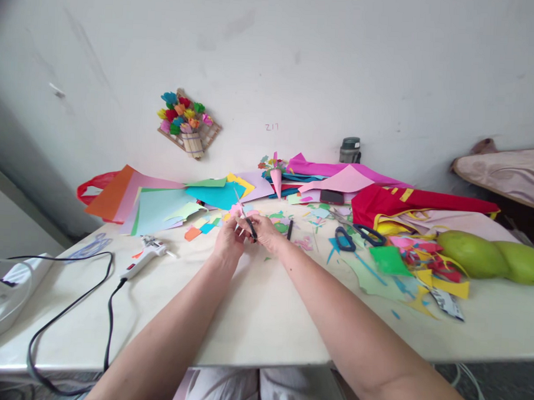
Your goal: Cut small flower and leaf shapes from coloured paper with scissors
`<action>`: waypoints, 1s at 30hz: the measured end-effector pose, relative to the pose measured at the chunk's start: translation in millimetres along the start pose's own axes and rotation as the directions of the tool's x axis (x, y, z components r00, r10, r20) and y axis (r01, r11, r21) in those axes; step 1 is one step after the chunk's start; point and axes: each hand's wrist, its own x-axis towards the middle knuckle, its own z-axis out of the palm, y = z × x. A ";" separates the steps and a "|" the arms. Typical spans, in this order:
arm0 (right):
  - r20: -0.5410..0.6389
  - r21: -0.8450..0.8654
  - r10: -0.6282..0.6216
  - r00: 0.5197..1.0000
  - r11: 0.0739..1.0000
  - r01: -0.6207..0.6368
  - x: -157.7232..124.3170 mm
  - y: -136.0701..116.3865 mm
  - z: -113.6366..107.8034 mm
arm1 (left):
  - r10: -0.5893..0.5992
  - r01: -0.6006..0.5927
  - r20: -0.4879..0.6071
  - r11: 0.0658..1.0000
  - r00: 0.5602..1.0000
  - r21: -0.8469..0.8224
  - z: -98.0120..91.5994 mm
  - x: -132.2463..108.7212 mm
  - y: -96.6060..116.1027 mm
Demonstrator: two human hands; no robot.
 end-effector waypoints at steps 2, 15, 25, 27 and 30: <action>-0.006 0.016 0.006 1.000 1.000 -0.005 -0.3 -0.4 0.8 | -0.021 0.020 0.022 0.999 1.000 0.025 -0.1 -0.8 -0.1; -0.017 0.041 0.001 1.000 0.999 0.000 -0.4 -0.6 2.1 | -0.041 0.040 0.025 0.999 0.999 0.028 1.6 -3.4 2.0; -0.035 0.017 0.014 0.999 1.000 -0.013 2.4 2.4 3.8 | -0.086 0.085 0.002 0.996 0.996 0.038 3.9 -5.3 4.4; -0.043 0.003 0.011 0.999 1.000 -0.011 2.8 4.2 4.4 | -0.089 0.089 0.000 0.995 0.996 0.042 3.1 -4.5 3.8; -0.042 -0.004 -0.001 0.999 1.000 0.001 3.6 6.9 5.3 | -0.059 0.060 -0.027 0.998 0.998 0.029 0.2 -0.2 2.5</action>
